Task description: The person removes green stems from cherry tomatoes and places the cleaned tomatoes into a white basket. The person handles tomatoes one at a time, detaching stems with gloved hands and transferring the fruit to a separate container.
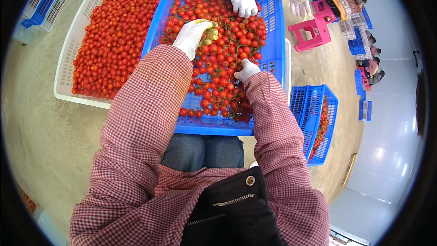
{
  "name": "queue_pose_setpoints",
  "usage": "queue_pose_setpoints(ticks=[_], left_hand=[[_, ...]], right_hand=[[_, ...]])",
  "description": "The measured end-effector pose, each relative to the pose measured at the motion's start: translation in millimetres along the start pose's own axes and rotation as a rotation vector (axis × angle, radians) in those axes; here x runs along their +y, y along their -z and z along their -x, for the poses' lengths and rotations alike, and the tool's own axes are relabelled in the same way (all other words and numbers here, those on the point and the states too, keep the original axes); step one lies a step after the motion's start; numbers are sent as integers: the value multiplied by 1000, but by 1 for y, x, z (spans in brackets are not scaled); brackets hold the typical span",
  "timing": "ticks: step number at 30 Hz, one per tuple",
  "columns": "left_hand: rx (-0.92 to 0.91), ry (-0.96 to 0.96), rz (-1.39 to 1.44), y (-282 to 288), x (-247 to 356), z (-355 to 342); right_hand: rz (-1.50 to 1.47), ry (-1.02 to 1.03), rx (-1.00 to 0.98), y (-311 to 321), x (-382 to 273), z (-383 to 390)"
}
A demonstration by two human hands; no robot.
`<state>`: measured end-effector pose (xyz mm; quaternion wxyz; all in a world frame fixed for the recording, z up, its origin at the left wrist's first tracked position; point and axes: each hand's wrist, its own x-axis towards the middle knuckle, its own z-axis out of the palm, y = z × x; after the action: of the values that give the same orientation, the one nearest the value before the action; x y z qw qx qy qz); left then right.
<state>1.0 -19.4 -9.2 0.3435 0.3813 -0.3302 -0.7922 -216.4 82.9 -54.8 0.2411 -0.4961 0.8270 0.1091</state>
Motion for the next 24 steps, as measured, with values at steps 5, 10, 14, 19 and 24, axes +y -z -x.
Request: queue_pose_setpoints(ticks=[5, 10, 14, 19, 24], left_hand=[[-5, 16, -6, 0, 0, 0], [-18, 63, -17, -1, 0, -1], [-97, 120, -75, -5, -3, 0], [-380, 7, -469, -19, -3, 11], [-297, -34, -344, -26, -2, 20]], right_hand=[[-309, 54, 52, 12, 0, 2], [-1595, 580, -351, 39, 0, 22], [-1707, 669, -409, 48, -15, 39], [-1615, 723, -377, 56, -31, 51], [-1707, 751, -391, 60, -36, 56]])
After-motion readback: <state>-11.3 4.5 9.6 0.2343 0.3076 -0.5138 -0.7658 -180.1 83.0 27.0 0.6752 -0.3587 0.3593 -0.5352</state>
